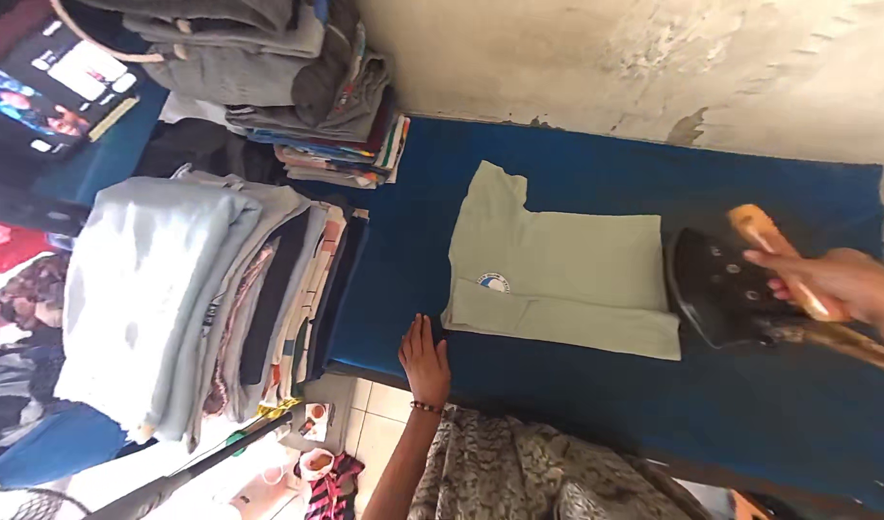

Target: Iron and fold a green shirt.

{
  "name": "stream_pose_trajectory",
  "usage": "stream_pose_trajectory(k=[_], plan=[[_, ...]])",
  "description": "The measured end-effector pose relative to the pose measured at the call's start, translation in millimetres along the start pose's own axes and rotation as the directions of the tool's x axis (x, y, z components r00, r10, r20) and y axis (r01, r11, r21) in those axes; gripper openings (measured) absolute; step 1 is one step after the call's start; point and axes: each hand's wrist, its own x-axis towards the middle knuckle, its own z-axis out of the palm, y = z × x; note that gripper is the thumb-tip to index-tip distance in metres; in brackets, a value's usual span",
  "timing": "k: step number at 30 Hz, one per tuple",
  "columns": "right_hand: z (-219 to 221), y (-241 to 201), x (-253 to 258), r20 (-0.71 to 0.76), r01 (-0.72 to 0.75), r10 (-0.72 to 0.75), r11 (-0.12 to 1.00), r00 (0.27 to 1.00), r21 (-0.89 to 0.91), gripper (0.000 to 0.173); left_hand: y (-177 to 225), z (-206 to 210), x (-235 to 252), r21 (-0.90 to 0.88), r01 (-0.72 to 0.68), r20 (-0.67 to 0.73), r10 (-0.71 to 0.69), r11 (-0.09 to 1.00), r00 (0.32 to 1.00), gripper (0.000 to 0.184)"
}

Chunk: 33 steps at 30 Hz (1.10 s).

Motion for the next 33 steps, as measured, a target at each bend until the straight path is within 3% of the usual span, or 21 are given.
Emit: stream_pose_trajectory(k=[4, 7, 9, 12, 14, 16, 20, 23, 27, 29, 31, 33], plan=[[89, -106, -96, 0.188, 0.296, -0.257, 0.929, 0.948, -0.222, 0.048, -31, -25, 11, -0.069, -0.048, -0.001, 0.048, 0.996, 0.999, 0.045], [191, -161, -144, 0.327, 0.493, -0.397, 0.815, 0.858, -0.304, 0.064, -47, -42, 25, -0.095, -0.065, -0.041, 0.061, 0.993, 0.997, 0.043], [251, -183, -175, 0.43, 0.572, -0.416, 0.743, 0.801, -0.348, 0.073, -54, -51, 33, -0.114, -0.054, -0.053, 0.048, 0.992, 0.997, 0.043], [279, -203, -214, 0.561, 0.639, -0.386, 0.675, 0.733, -0.37, 0.066, -56, -56, 46, -0.147, -0.05, -0.058, 0.042, 0.988, 0.997, 0.044], [270, -201, -216, 0.582, 0.629, -0.356, 0.684, 0.731, -0.371, 0.06, -53, -56, 52, -0.17, -0.056, -0.057, 0.047, 0.984, 0.997, 0.044], [246, -190, -199, 0.524, 0.555, -0.338, 0.761, 0.782, -0.337, 0.054, -45, -54, 64, -0.194, -0.077, -0.059, 0.067, 0.978, 0.996, 0.044], [174, -136, -133, 0.249, 0.339, -0.282, 0.914, 0.927, -0.225, 0.05, -9, -36, 91, -0.225, -0.172, -0.022, 0.172, 0.959, 0.985, 0.044], [116, -85, -66, 0.035, 0.237, -0.235, 0.968, 0.971, -0.081, 0.046, 30, -16, 122, -0.206, -0.158, 0.188, 0.197, 0.966, 0.962, 0.041], [34, -31, 11, -0.085, 0.035, -0.031, 0.998, 0.996, 0.045, 0.049, 77, 11, 183, -0.033, 0.017, 0.411, -0.002, 0.999, 0.912, 0.046], [7, -6, 41, -0.129, -0.03, 0.025, 0.999, 0.991, -0.041, 0.051, 93, 24, 218, 0.048, 0.112, 0.45, -0.122, 0.992, 0.885, 0.047], [-3, 0, 55, -0.265, 0.026, -0.08, 0.979, 0.961, -0.202, 0.054, 107, 33, 253, 0.125, 0.184, 0.485, -0.222, 0.975, 0.846, 0.047], [9, -11, 63, -0.369, 0.27, -0.393, 0.9, 0.843, -0.342, 0.061, 117, 39, 282, 0.228, 0.233, 0.526, -0.321, 0.945, 0.788, 0.05]])
